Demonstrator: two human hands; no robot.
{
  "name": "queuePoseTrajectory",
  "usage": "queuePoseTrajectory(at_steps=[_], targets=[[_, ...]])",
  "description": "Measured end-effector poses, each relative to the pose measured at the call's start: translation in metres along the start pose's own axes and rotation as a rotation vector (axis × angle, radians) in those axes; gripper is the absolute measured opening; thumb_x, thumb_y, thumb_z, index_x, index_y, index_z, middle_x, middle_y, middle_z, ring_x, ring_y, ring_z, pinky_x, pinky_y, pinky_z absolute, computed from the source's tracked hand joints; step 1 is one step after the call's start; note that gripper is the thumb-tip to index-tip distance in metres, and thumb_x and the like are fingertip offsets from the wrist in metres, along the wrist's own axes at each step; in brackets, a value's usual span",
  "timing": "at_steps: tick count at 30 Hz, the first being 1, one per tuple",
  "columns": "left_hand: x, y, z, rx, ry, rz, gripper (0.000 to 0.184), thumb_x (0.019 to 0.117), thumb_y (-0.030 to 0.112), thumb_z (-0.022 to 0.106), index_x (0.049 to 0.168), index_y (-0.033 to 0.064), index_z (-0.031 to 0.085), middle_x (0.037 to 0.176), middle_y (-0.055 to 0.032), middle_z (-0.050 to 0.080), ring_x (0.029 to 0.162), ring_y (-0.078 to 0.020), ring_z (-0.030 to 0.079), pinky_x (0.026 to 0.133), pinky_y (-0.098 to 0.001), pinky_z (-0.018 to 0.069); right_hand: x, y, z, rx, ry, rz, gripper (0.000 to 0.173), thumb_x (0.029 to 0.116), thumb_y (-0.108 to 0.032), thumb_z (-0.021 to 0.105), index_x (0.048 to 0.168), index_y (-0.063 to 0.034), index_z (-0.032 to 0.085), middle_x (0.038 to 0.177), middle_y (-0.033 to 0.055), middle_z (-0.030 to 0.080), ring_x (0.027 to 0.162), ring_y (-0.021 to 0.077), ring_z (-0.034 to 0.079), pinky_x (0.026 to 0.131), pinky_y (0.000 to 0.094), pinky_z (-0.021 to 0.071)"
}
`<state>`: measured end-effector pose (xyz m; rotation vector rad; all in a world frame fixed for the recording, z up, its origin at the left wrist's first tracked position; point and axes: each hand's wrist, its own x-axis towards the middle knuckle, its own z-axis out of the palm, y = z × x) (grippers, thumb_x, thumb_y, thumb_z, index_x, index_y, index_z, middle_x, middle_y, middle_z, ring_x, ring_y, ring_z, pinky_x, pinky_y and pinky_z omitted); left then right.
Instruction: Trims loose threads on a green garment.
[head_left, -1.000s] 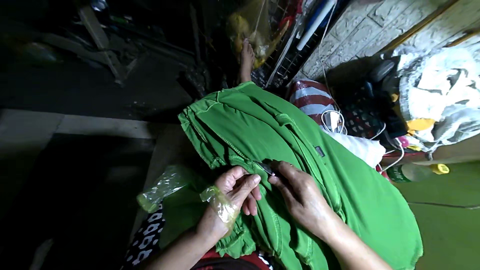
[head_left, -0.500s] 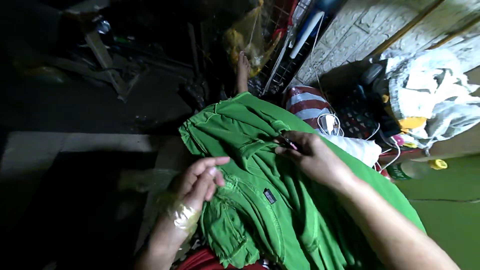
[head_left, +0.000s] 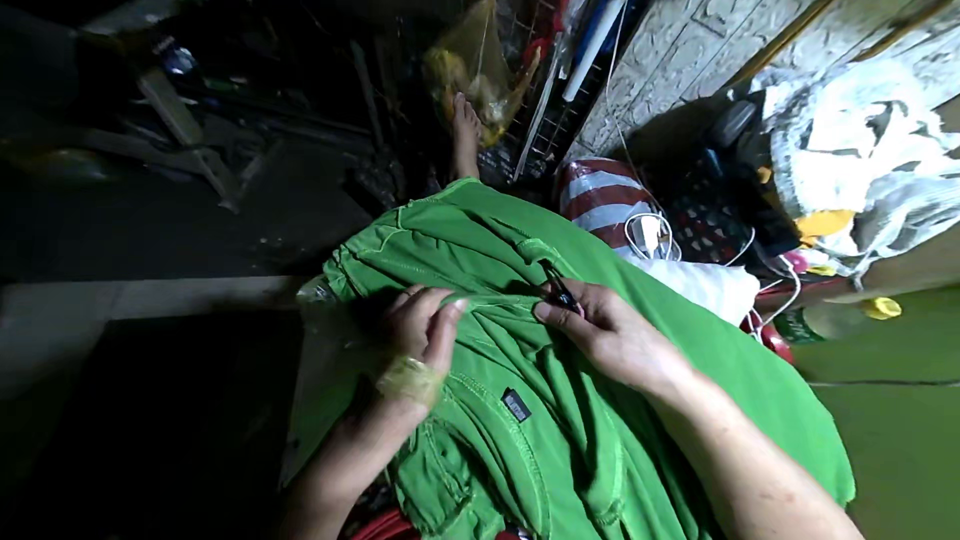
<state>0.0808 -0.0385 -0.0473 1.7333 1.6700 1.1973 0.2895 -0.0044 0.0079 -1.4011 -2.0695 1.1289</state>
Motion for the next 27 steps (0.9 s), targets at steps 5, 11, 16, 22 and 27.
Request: queuePoseTrajectory(at_steps=[5,11,16,22,27], targets=[[0.010,-0.014,-0.008,0.038,-0.129,-0.218,0.032,0.1021,0.025,0.062,0.083,-0.0010,0.062,0.066,-0.0032,0.049,0.061,-0.0099,0.046,0.062,-0.0319,0.0414,0.006,0.007,0.012,-0.116,0.094,0.080,0.018,0.0976,-0.020,0.070,0.093,-0.0037,0.065,0.069,-0.0007,0.054,0.059,0.0054,0.049,0.057,0.0249,0.0424],[0.010,-0.013,-0.020,-0.070,0.032,-0.047,0.026,0.0994,0.025,0.063,0.107,0.0020,0.072,0.093,-0.0031,0.070,0.078,0.0011,0.058,0.073,-0.0194,0.0489,0.006,0.009,0.014,-0.068,0.098,0.062,0.018,0.0968,-0.019,0.071,0.087,-0.0059,0.063,0.066,-0.0038,0.051,0.056,0.0011,0.045,0.054,0.0189,0.0387],[0.021,0.003,-0.013,-0.062,0.033,0.270,0.031,0.1034,0.021,0.053,0.097,0.0023,0.077,0.087,-0.0040,0.065,0.077,-0.0025,0.058,0.071,-0.0162,0.0469,0.006,0.010,0.015,-0.075,0.102,0.048,0.017,0.0974,-0.018,0.070,0.087,-0.0062,0.063,0.066,-0.0045,0.051,0.056,0.0001,0.046,0.054,0.0180,0.0389],[0.022,0.002,0.012,0.017,-0.177,0.110,0.029,0.0965,0.031,0.068,0.097,0.0035,0.076,0.090,-0.0086,0.065,0.076,-0.0146,0.061,0.068,-0.0311,0.0517,0.005,0.004,0.014,-0.148,0.077,0.068,0.019,0.1048,-0.017,0.058,0.097,-0.0023,0.067,0.075,0.0017,0.058,0.066,0.0067,0.053,0.063,0.0263,0.0445],[0.030,0.000,0.009,-0.122,-0.260,0.009,0.009,0.0911,0.015,0.076,0.088,0.0069,0.074,0.083,0.0002,0.061,0.069,-0.0038,0.053,0.062,-0.0202,0.0449,0.002,0.007,0.017,-0.196,0.110,0.024,0.017,0.1030,-0.017,0.060,0.098,-0.0024,0.066,0.074,0.0033,0.059,0.065,0.0099,0.055,0.061,0.0296,0.0458]])
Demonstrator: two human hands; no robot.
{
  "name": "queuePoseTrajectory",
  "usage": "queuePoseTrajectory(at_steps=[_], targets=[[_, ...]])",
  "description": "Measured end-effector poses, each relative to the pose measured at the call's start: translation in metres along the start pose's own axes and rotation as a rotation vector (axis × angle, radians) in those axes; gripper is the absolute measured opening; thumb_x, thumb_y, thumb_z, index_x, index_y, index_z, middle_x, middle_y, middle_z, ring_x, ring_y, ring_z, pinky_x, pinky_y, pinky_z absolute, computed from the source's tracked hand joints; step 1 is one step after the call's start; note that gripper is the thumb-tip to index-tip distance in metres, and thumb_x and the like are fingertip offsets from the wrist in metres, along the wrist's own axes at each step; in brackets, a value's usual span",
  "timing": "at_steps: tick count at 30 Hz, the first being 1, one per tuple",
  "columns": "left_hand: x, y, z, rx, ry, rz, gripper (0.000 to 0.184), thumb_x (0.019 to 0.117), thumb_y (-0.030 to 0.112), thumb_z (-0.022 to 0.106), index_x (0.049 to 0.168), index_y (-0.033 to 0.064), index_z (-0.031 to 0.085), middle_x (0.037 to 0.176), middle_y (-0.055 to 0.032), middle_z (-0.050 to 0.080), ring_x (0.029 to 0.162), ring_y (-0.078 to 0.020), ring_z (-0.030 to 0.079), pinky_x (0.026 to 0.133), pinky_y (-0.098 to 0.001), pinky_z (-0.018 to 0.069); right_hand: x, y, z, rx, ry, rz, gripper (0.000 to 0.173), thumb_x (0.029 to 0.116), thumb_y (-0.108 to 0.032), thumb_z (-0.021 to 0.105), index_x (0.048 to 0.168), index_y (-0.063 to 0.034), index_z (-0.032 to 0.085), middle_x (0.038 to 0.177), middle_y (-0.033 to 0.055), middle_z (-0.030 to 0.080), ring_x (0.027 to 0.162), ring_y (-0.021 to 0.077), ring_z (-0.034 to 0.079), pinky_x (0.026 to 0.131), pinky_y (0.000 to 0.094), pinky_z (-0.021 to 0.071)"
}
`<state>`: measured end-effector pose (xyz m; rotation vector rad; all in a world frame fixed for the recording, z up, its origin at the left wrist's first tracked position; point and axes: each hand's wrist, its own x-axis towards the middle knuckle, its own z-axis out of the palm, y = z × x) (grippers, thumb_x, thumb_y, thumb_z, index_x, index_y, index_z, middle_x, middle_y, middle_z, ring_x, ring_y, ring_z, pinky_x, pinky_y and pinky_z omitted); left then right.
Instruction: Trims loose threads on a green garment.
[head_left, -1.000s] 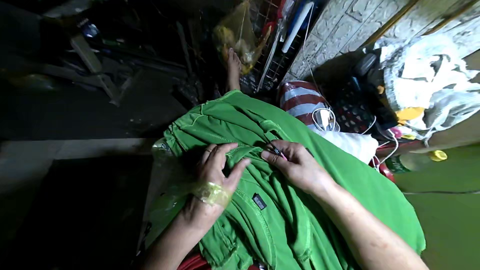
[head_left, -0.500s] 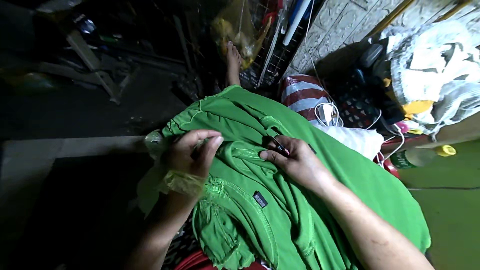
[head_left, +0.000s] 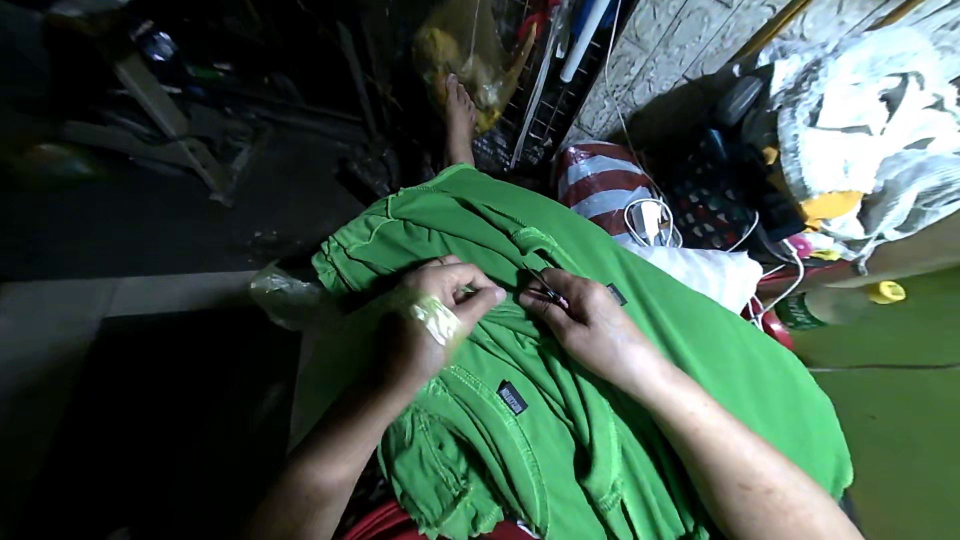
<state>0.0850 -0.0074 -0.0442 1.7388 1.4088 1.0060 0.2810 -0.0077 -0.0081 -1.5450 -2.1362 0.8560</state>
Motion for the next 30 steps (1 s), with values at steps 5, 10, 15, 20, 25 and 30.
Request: queuePoseTrajectory(at_steps=[5,10,15,20,25,30], targets=[[0.003,-0.007,-0.021,-0.209,-0.124,-0.136,0.011,0.0987,0.010,0.066,0.090,0.0050,0.070,0.077,0.0044,0.069,0.066,0.0024,0.064,0.066,-0.0151,0.0545,-0.004,0.010,0.013,-0.022,0.180,-0.244,0.016,0.0881,-0.003,0.069,0.103,0.0003,0.066,0.087,0.0095,0.066,0.073,0.0168,0.064,0.065,0.0348,0.0551],[-0.002,-0.011,-0.019,-0.212,-0.081,-0.082,0.010,0.0982,0.012,0.067,0.090,0.0062,0.069,0.075,0.0059,0.069,0.065,0.0041,0.063,0.065,-0.0137,0.0541,-0.006,0.006,-0.002,0.052,-0.020,-0.156,0.024,0.0867,-0.013,0.066,0.110,-0.0082,0.062,0.081,-0.0008,0.060,0.067,0.0065,0.056,0.059,0.0271,0.0484],[-0.005,-0.013,-0.013,-0.183,-0.023,-0.066,0.010,0.0978,0.015,0.068,0.093,0.0060,0.070,0.077,0.0062,0.067,0.065,0.0050,0.060,0.064,-0.0134,0.0515,-0.007,0.007,-0.010,0.002,-0.086,-0.157,0.017,0.0936,-0.015,0.068,0.110,-0.0085,0.067,0.087,0.0004,0.066,0.075,0.0091,0.063,0.068,0.0324,0.0543],[-0.005,-0.015,-0.010,-0.191,0.020,-0.034,0.010,0.0967,0.014,0.068,0.091,0.0061,0.071,0.082,0.0055,0.065,0.067,0.0052,0.058,0.065,-0.0119,0.0500,-0.007,0.004,0.002,-0.084,-0.022,-0.181,0.021,0.0909,-0.015,0.072,0.110,-0.0075,0.069,0.096,0.0066,0.068,0.080,0.0197,0.067,0.069,0.0454,0.0559],[-0.006,-0.018,-0.007,-0.169,0.052,0.024,0.012,0.0954,0.018,0.069,0.088,0.0081,0.072,0.086,0.0063,0.063,0.074,0.0052,0.056,0.068,-0.0117,0.0466,-0.004,0.000,0.003,-0.097,-0.024,-0.187,0.018,0.0887,-0.011,0.073,0.107,-0.0093,0.070,0.097,0.0056,0.068,0.081,0.0180,0.067,0.069,0.0441,0.0559],[-0.006,-0.020,-0.006,-0.183,0.049,0.049,0.014,0.0958,0.017,0.068,0.088,0.0065,0.072,0.086,0.0061,0.063,0.073,0.0061,0.055,0.067,-0.0103,0.0458,0.002,0.000,0.003,-0.039,-0.049,-0.175,0.016,0.0866,-0.006,0.076,0.101,-0.0096,0.071,0.092,0.0036,0.068,0.080,0.0162,0.066,0.071,0.0432,0.0548]])
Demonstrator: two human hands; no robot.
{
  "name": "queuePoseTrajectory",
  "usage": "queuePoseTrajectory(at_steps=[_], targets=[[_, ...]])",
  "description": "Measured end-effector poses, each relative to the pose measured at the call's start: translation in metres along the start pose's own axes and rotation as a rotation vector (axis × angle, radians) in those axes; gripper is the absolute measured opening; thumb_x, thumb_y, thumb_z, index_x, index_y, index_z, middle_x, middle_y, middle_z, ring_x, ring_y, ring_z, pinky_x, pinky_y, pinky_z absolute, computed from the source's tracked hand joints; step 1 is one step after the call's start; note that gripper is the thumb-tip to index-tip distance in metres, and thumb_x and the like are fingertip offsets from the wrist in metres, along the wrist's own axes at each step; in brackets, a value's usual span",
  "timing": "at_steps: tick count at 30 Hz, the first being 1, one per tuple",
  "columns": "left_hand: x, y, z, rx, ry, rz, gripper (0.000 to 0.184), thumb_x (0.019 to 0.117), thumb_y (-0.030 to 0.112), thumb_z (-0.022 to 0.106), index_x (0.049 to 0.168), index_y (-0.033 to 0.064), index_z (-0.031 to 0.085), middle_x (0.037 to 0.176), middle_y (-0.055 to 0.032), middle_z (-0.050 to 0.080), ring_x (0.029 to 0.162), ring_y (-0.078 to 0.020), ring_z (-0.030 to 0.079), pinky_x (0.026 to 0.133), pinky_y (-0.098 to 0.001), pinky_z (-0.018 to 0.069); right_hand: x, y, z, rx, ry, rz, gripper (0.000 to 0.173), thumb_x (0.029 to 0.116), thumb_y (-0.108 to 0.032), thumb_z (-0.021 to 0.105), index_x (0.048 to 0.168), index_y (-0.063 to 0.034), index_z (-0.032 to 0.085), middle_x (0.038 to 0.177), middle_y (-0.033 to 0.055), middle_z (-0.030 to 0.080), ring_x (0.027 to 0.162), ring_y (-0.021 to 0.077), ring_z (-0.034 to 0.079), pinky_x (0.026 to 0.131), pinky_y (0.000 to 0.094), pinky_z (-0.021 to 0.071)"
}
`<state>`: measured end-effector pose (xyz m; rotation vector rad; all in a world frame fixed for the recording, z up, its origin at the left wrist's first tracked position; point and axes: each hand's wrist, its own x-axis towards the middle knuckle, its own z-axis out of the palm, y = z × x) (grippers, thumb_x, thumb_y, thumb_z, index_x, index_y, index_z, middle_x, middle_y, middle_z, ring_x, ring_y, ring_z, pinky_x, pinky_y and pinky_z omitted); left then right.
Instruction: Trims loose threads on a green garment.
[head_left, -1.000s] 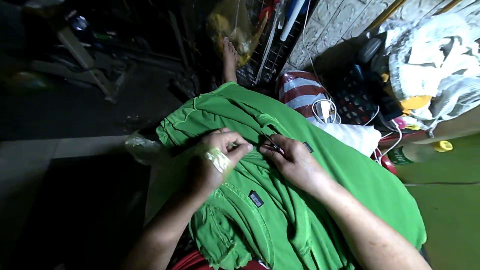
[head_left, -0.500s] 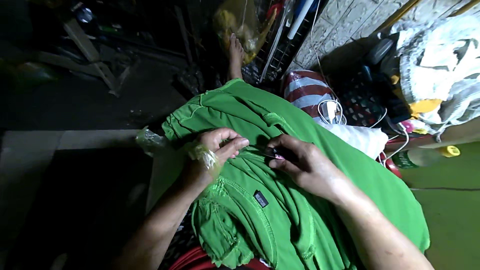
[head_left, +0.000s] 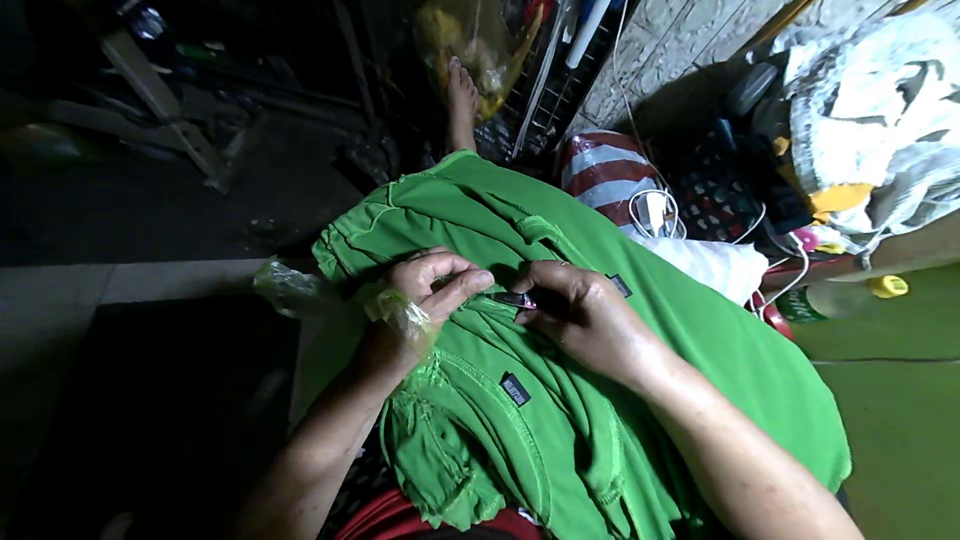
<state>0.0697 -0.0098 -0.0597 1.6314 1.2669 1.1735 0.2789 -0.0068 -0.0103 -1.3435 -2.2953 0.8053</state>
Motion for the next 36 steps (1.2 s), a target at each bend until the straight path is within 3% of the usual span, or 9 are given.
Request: queuePoseTrajectory(at_steps=[5,8,11,15,19,21,28,33,36], targets=[[-0.004,0.011,-0.002,-0.122,0.099,-0.249,0.016,0.1015,0.009,0.061,0.086,0.0054,0.066,0.065,0.0094,0.056,0.056,0.0056,0.050,0.057,-0.0096,0.0446,-0.001,0.004,-0.006,0.150,-0.033,0.095,0.016,0.0893,-0.007,0.075,0.104,-0.0085,0.068,0.084,0.0021,0.066,0.071,0.0127,0.062,0.066,0.0379,0.0535],[-0.006,0.002,-0.004,-0.007,0.062,-0.062,0.007,0.0930,0.011,0.071,0.091,0.0042,0.074,0.085,0.0060,0.067,0.073,0.0061,0.062,0.070,-0.0115,0.0540,-0.002,0.005,-0.010,0.264,-0.029,0.141,0.025,0.0888,-0.006,0.075,0.110,-0.0074,0.063,0.084,0.0012,0.063,0.069,0.0074,0.059,0.063,0.0252,0.0512],[-0.008,-0.003,0.001,0.129,0.063,0.087,0.010,0.0875,0.017,0.077,0.088,0.0072,0.079,0.094,-0.0005,0.071,0.089,0.0005,0.064,0.079,-0.0154,0.0517,-0.004,0.000,-0.011,0.322,0.036,0.136,0.029,0.0873,-0.006,0.076,0.113,-0.0073,0.061,0.084,-0.0007,0.062,0.068,0.0034,0.058,0.061,0.0189,0.0495],[-0.009,0.004,0.010,0.311,0.059,0.196,0.012,0.0891,0.015,0.074,0.087,0.0029,0.077,0.089,-0.0084,0.066,0.068,-0.0061,0.060,0.062,-0.0184,0.0501,-0.010,-0.007,-0.009,0.305,0.058,0.095,0.021,0.0947,-0.012,0.066,0.115,-0.0084,0.061,0.084,-0.0052,0.059,0.067,-0.0024,0.055,0.059,0.0133,0.0466],[-0.009,0.013,0.006,0.392,-0.050,0.148,0.016,0.0978,0.010,0.064,0.094,-0.0050,0.069,0.095,-0.0189,0.065,0.072,-0.0258,0.063,0.067,-0.0415,0.0535,-0.016,-0.010,-0.007,0.215,0.030,0.120,0.018,0.0955,-0.010,0.066,0.113,-0.0054,0.062,0.082,-0.0016,0.061,0.066,0.0012,0.056,0.061,0.0187,0.0486],[-0.008,0.011,0.000,0.286,-0.089,0.023,0.016,0.1021,0.011,0.058,0.100,-0.0029,0.066,0.096,-0.0151,0.066,0.081,-0.0206,0.065,0.075,-0.0378,0.0559,-0.019,-0.010,-0.008,0.141,0.027,0.103,0.018,0.0943,-0.013,0.067,0.111,-0.0067,0.063,0.079,-0.0023,0.062,0.065,0.0020,0.057,0.061,0.0205,0.0493],[-0.009,0.008,0.000,0.226,-0.064,-0.019,0.016,0.1040,0.015,0.055,0.102,0.0018,0.064,0.088,-0.0063,0.065,0.075,-0.0101,0.063,0.071,-0.0282,0.0548,-0.019,-0.012,-0.012,0.030,-0.023,0.117,0.017,0.0940,-0.014,0.069,0.109,-0.0081,0.067,0.079,-0.0004,0.065,0.068,0.0082,0.061,0.063,0.0299,0.0520],[-0.012,0.009,0.002,0.242,-0.027,0.001,0.017,0.1034,0.015,0.056,0.102,0.0003,0.066,0.091,-0.0099,0.067,0.079,-0.0137,0.066,0.075,-0.0316,0.0557,-0.015,-0.016,-0.010,0.019,-0.019,0.148,0.019,0.0950,-0.015,0.069,0.112,-0.0056,0.067,0.080,0.0029,0.066,0.069,0.0123,0.063,0.064,0.0341,0.0528],[-0.014,0.010,0.005,0.268,0.002,0.054,0.021,0.1005,0.019,0.062,0.101,0.0007,0.071,0.093,-0.0107,0.065,0.076,-0.0131,0.064,0.072,-0.0291,0.0553,-0.013,-0.016,-0.011,0.133,-0.014,0.215,0.017,0.0973,-0.013,0.066,0.113,-0.0053,0.064,0.082,0.0017,0.063,0.068,0.0074,0.060,0.063,0.0267,0.0509]])
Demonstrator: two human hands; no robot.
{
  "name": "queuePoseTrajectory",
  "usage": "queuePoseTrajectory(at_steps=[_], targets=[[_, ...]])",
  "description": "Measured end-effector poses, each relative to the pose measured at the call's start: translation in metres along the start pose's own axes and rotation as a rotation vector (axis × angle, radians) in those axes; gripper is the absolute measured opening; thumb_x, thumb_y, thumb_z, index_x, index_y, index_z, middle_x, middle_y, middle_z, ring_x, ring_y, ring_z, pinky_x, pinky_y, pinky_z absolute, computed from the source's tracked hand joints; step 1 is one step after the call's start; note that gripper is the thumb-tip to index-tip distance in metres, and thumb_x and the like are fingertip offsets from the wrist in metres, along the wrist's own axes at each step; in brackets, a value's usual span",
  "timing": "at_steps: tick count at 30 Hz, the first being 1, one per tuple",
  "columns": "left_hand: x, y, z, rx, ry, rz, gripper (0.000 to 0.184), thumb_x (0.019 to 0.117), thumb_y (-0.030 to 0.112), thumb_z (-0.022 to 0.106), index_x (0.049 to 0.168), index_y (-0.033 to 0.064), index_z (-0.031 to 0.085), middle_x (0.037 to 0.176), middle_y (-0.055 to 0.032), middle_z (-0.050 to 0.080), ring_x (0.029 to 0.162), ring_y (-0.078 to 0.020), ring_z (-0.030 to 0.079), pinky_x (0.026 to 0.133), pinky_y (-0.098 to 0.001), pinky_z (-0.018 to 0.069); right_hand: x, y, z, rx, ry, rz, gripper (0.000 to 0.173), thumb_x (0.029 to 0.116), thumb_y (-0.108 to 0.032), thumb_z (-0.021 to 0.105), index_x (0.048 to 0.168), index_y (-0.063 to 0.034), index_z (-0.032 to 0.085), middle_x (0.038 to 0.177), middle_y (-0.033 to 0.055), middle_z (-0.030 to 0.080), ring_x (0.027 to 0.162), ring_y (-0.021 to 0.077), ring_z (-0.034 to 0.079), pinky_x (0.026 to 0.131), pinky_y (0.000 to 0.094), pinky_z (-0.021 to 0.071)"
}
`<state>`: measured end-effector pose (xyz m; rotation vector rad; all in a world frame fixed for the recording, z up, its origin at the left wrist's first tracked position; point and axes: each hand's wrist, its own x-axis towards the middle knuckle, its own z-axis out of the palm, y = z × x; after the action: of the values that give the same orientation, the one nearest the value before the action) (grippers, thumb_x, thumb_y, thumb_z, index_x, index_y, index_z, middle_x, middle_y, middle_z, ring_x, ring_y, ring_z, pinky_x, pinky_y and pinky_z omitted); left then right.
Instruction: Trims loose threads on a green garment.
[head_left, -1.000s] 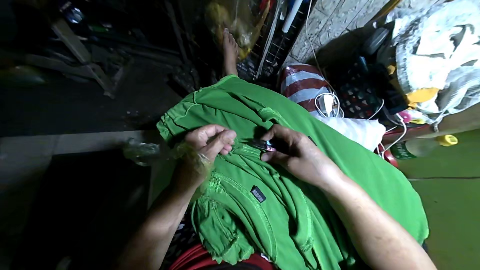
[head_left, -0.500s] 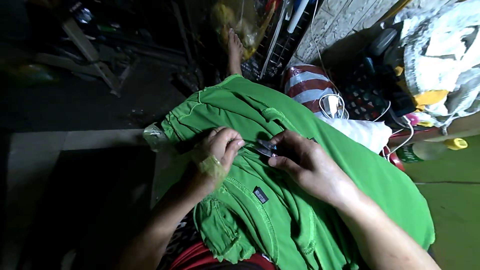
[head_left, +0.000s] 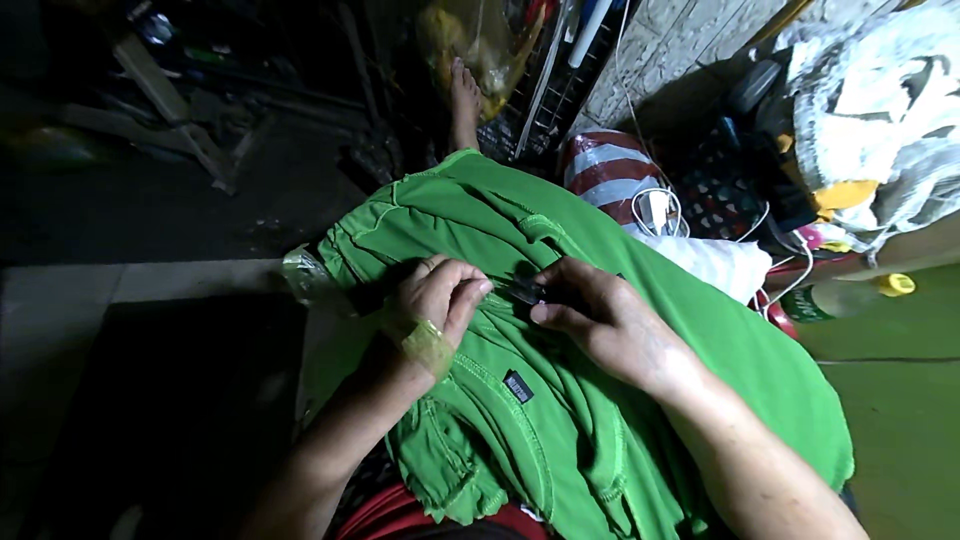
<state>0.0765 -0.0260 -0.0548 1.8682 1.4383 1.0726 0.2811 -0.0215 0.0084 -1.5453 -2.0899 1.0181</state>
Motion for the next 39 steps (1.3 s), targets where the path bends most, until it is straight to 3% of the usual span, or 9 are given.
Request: queuePoseTrajectory(at_steps=[4,8,11,15,20,25,30,35,39], targets=[[0.002,0.006,0.005,0.127,0.019,0.092,0.019,0.0920,0.020,0.073,0.094,0.0006,0.072,0.090,-0.0125,0.064,0.066,-0.0148,0.059,0.060,-0.0292,0.0509,0.000,0.000,0.000,0.069,0.028,0.030,0.014,0.0979,-0.013,0.065,0.111,-0.0066,0.062,0.081,-0.0007,0.062,0.065,0.0034,0.058,0.059,0.0207,0.0489],[0.006,0.009,0.011,0.173,0.067,0.126,0.014,0.0918,0.012,0.066,0.086,0.0005,0.072,0.081,-0.0104,0.061,0.059,-0.0131,0.052,0.054,-0.0265,0.0451,0.000,0.002,0.001,0.054,0.036,0.014,0.015,0.0971,-0.013,0.066,0.110,-0.0063,0.062,0.080,-0.0010,0.062,0.063,0.0028,0.057,0.059,0.0206,0.0488],[0.007,0.003,0.006,-0.004,0.023,0.033,0.015,0.0961,0.012,0.064,0.091,0.0005,0.072,0.084,-0.0065,0.062,0.065,-0.0062,0.054,0.060,-0.0202,0.0468,-0.001,0.002,-0.002,0.049,0.020,0.013,0.016,0.0959,-0.011,0.068,0.111,-0.0060,0.063,0.081,-0.0002,0.062,0.065,0.0039,0.058,0.059,0.0217,0.0496],[0.006,0.000,-0.004,-0.122,-0.047,-0.096,0.015,0.0996,0.015,0.063,0.096,0.0027,0.070,0.090,-0.0037,0.066,0.074,-0.0043,0.063,0.071,-0.0215,0.0546,-0.002,0.006,-0.002,-0.001,0.006,-0.055,0.017,0.0916,-0.008,0.072,0.107,-0.0076,0.065,0.078,-0.0016,0.063,0.066,0.0033,0.059,0.062,0.0219,0.0503],[0.005,-0.003,-0.003,-0.148,-0.037,-0.107,0.015,0.1002,0.016,0.062,0.097,0.0032,0.069,0.084,-0.0019,0.066,0.071,-0.0024,0.064,0.069,-0.0194,0.0554,-0.003,0.008,0.007,-0.176,0.066,-0.167,0.016,0.0923,-0.013,0.069,0.107,-0.0065,0.069,0.077,0.0033,0.066,0.067,0.0158,0.064,0.061,0.0394,0.0535],[0.001,-0.004,0.001,-0.195,0.015,-0.117,0.013,0.0985,0.017,0.065,0.095,0.0040,0.069,0.088,-0.0013,0.066,0.074,-0.0022,0.064,0.071,-0.0197,0.0554,0.001,0.002,0.014,-0.289,0.079,-0.189,0.014,0.0927,-0.012,0.069,0.105,-0.0052,0.070,0.079,0.0074,0.068,0.071,0.0228,0.068,0.064,0.0463,0.0552],[-0.001,-0.007,0.003,-0.208,0.055,-0.082,0.015,0.0978,0.016,0.065,0.092,0.0035,0.069,0.090,0.0003,0.064,0.078,0.0004,0.061,0.073,-0.0159,0.0519,0.009,0.005,0.015,-0.284,0.062,-0.253,0.013,0.0921,-0.010,0.069,0.104,-0.0065,0.071,0.079,0.0074,0.068,0.069,0.0233,0.068,0.061,0.0461,0.0543],[-0.001,-0.005,0.001,-0.282,0.050,-0.143,0.015,0.0996,0.015,0.063,0.096,0.0019,0.068,0.087,0.0012,0.064,0.072,0.0038,0.061,0.069,-0.0135,0.0530,0.009,0.012,0.010,-0.221,0.021,-0.275,0.014,0.0957,-0.011,0.065,0.107,-0.0060,0.070,0.081,0.0060,0.067,0.069,0.0203,0.065,0.063,0.0440,0.0540],[0.000,-0.006,-0.001,-0.367,0.050,-0.197,0.012,0.1015,0.013,0.060,0.100,0.0026,0.067,0.077,0.0078,0.063,0.066,0.0072,0.058,0.065,-0.0106,0.0500,0.007,0.010,-0.001,-0.160,-0.057,-0.199,0.018,0.0962,-0.012,0.066,0.113,-0.0059,0.068,0.082,0.0046,0.066,0.071,0.0153,0.064,0.065,0.0388,0.0538]])
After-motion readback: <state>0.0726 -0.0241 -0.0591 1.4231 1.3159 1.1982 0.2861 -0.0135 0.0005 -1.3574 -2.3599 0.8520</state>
